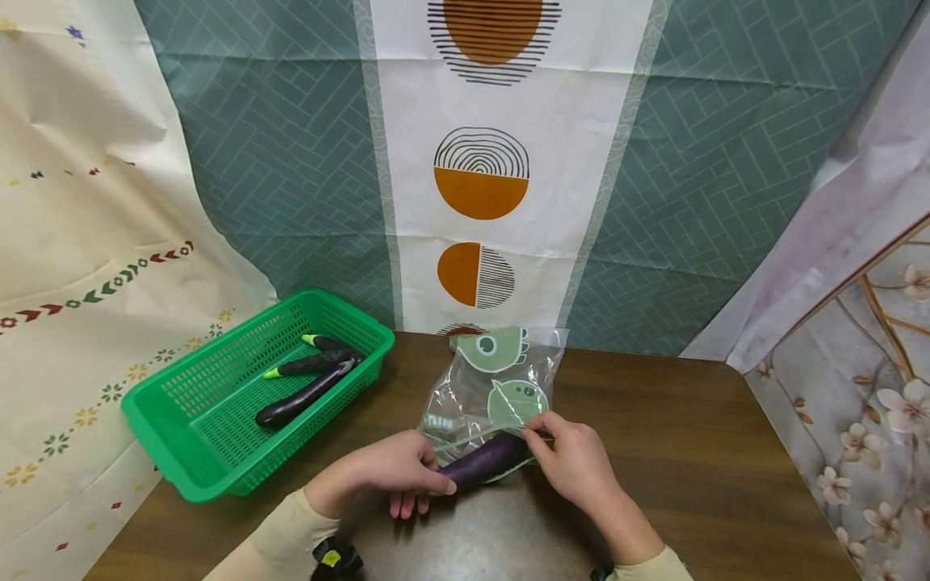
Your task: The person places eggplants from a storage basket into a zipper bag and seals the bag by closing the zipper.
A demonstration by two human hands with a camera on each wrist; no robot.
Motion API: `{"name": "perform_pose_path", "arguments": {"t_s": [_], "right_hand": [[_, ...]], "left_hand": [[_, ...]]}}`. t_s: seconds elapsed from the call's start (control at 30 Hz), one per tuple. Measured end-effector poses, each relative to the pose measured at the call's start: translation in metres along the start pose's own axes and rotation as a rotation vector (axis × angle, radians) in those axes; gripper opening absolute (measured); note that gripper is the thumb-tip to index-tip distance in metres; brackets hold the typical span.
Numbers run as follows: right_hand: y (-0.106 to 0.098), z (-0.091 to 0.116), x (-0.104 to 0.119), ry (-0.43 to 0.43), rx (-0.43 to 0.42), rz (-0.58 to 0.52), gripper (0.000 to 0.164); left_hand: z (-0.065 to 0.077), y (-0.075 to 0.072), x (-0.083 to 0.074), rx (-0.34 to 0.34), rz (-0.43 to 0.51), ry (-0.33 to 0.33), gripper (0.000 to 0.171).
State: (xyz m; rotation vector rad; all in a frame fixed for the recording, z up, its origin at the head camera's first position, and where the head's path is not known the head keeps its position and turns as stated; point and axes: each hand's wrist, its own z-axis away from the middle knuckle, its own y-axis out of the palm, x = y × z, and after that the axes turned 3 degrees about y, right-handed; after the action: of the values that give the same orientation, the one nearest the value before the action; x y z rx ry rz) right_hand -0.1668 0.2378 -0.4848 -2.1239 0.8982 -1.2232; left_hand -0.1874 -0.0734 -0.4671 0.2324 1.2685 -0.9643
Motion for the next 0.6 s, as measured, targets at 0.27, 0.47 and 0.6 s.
{"name": "perform_pose_path", "arguments": {"t_s": [0.27,0.47,0.6], "right_hand": [[-0.001,0.0,0.0,0.0,0.001,0.001,0.02],[-0.002,-0.001,0.001,0.023,0.011,-0.002,0.019],[-0.002,-0.001,0.0,0.026,0.014,-0.005,0.018]], "left_hand": [[-0.007,-0.001,0.003,0.0,0.094,0.02,0.042],[-0.013,-0.003,0.007,0.027,0.23,0.032,0.038],[-0.014,-0.004,0.008,0.081,0.323,0.031,0.035]]}}
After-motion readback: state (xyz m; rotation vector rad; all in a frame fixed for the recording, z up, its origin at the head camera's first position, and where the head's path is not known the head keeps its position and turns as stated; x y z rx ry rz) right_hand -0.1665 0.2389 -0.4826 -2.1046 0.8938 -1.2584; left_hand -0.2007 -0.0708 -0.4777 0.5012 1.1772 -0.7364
